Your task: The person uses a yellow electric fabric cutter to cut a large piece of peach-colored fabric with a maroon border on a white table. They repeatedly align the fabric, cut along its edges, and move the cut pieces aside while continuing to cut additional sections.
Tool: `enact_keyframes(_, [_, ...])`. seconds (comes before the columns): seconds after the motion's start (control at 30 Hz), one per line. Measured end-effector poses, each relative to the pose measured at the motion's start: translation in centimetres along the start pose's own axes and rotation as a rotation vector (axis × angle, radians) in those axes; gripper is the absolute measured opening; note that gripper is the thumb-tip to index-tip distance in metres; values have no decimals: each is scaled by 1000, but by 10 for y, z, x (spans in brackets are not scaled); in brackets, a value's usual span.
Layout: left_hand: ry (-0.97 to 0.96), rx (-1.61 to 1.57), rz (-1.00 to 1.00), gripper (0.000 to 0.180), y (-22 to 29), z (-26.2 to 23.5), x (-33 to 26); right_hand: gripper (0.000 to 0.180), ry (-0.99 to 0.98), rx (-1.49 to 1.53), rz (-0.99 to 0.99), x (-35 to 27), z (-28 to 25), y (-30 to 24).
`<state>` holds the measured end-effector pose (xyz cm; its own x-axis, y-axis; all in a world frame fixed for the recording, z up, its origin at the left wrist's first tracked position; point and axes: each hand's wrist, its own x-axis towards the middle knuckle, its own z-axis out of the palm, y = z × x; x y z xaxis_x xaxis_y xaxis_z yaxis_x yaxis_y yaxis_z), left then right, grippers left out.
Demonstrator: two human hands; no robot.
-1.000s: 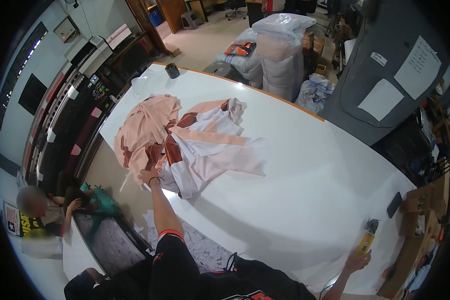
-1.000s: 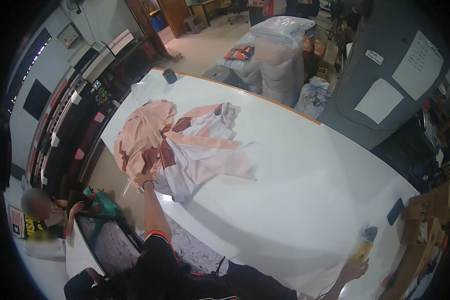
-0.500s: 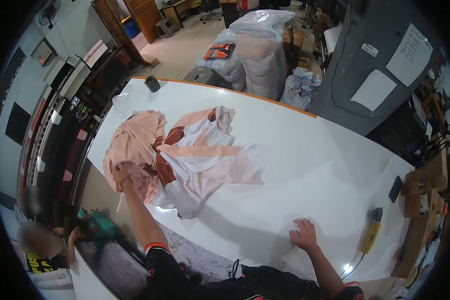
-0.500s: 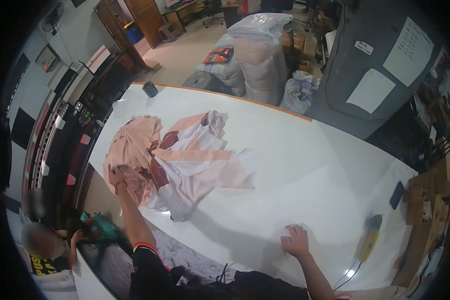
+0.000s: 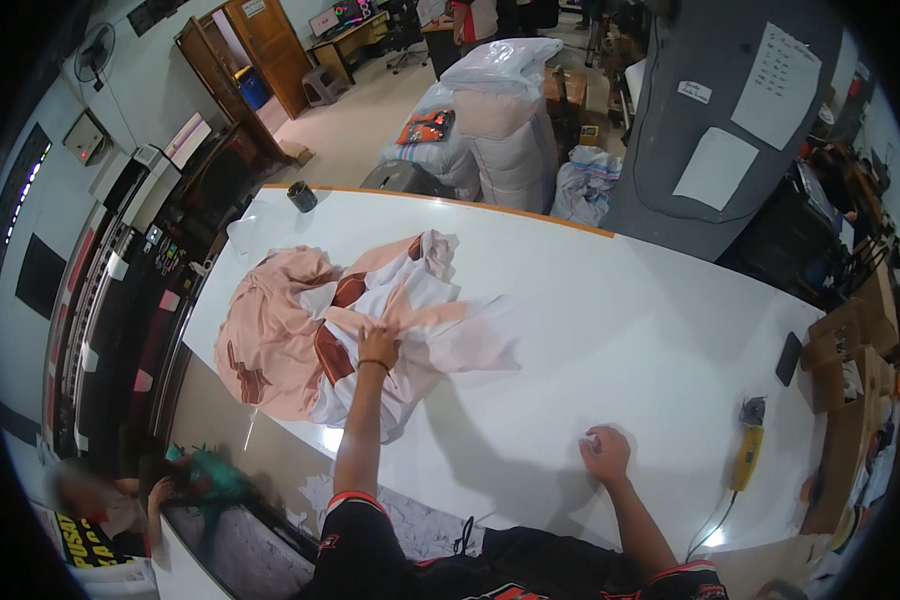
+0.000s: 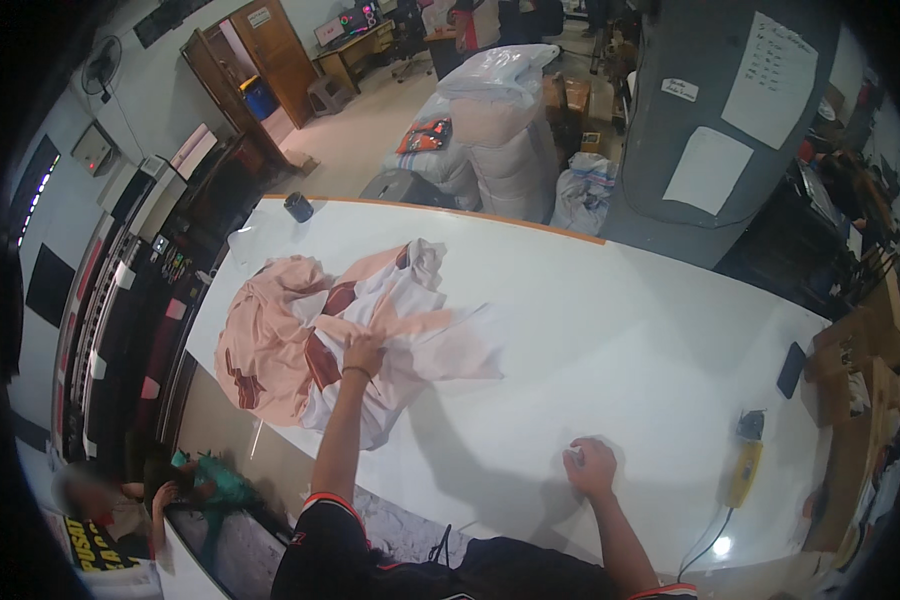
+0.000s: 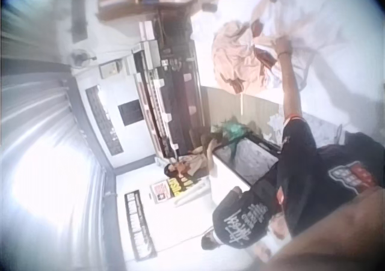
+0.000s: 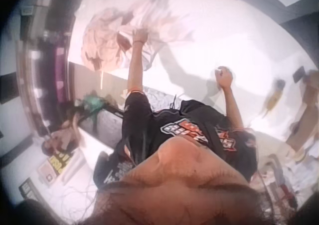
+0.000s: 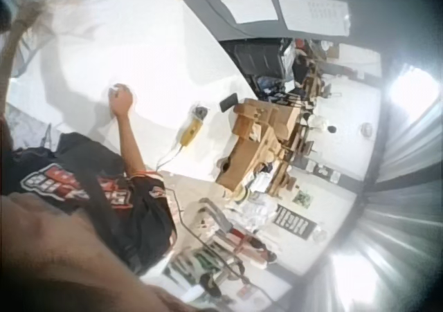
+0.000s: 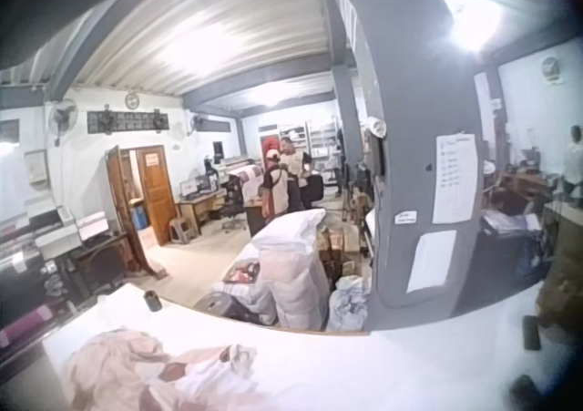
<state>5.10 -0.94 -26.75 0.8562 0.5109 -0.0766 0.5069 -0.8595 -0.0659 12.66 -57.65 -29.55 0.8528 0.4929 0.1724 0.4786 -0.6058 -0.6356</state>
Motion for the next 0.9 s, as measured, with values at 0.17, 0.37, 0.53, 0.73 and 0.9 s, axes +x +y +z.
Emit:
enact_keyframes(0.17, [218,-456,95,18,114,-4,-37,37,-28,48,73,-2,-8,0])
enact_keyframes(0.37, [-209,-974,842,28,312,-67,-180,51,243,549,37,14,-34,-74])
enact_keyframes(0.53, [299,-945,878,73,314,-68,-240,23,229,541,-17,7,-78,-13])
enact_keyframes(0.73, [0,-440,365,105,219,9,-249,27,768,841,315,-39,-148,53])
enact_keyframes(0.9, [220,-331,460,49,200,34,-237,79,840,30,545,-79,-165,60])
